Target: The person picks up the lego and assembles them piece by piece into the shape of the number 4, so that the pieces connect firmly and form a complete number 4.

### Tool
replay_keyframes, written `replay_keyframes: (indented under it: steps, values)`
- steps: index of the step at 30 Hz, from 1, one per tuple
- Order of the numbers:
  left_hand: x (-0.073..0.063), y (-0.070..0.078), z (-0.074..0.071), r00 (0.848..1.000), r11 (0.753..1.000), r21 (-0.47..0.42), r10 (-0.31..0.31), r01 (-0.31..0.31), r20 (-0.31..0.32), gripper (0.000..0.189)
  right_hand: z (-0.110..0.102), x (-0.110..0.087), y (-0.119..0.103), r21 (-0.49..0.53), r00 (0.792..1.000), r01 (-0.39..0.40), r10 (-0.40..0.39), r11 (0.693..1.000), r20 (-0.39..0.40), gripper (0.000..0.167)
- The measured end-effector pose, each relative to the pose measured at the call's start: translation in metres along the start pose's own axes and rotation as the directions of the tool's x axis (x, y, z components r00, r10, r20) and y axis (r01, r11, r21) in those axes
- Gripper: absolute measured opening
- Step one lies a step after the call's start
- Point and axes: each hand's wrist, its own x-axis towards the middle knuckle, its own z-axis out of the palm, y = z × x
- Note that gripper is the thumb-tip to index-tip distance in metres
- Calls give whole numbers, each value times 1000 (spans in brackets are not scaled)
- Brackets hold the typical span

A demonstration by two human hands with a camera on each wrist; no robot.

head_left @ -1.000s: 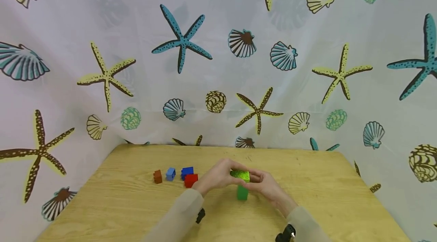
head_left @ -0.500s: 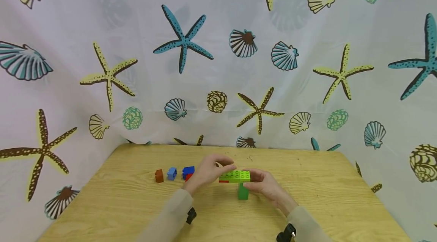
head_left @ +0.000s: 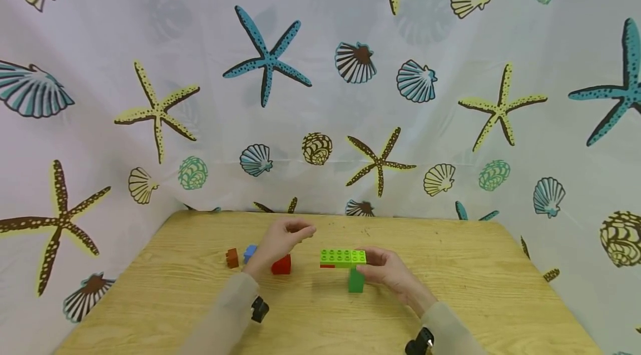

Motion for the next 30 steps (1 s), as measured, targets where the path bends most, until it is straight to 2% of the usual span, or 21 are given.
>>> replay_keyframes:
  steps: [7, 9, 10, 16, 17, 20, 22, 28, 30]
  values:
    - [-1, -10, -22, 1000, 1000, 15, -3, 3, 10, 27, 0, 1, -1, 20, 1000, 7, -7, 1000, -4, 56]
    - [-2, -13, -27, 1000, 1000, 21, -14, 14, 12, 28, 0, 1, 0, 22, 1000, 10, -10, 1000, -3, 57]
    - [-5, -10, -29, 999, 999, 19, -29, 29, 15, 28, -1, 1, 0, 21, 1000, 12, -12, 1000, -3, 57]
    - [-4, -26, -43, 998, 996, 46, -70, 70, 5, 30, -2, 1, 2, 25, 1000, 22, -22, 999, 6, 57]
    - [-2, -34, -45, 998, 996, 59, -68, 68, 2, 30, -2, 1, 2, 29, 1000, 23, -23, 999, 7, 57]
    - [-5, -39, -51, 997, 994, 75, -83, 83, 3, 26, -2, 1, 2, 36, 1000, 27, -28, 999, 5, 57]
    - [-6, -43, -54, 997, 993, 91, -79, 78, 12, 24, -2, 0, 3, 37, 1000, 29, -29, 999, 1, 57]
    - [-7, -55, -59, 998, 993, 117, -13, 5, 69, 25, -1, 1, 3, 27, 1000, 23, -23, 999, -6, 55]
    - [-7, -58, -60, 997, 991, 136, -18, 8, 71, 28, -1, 1, 2, 29, 1000, 23, -23, 999, -8, 55]
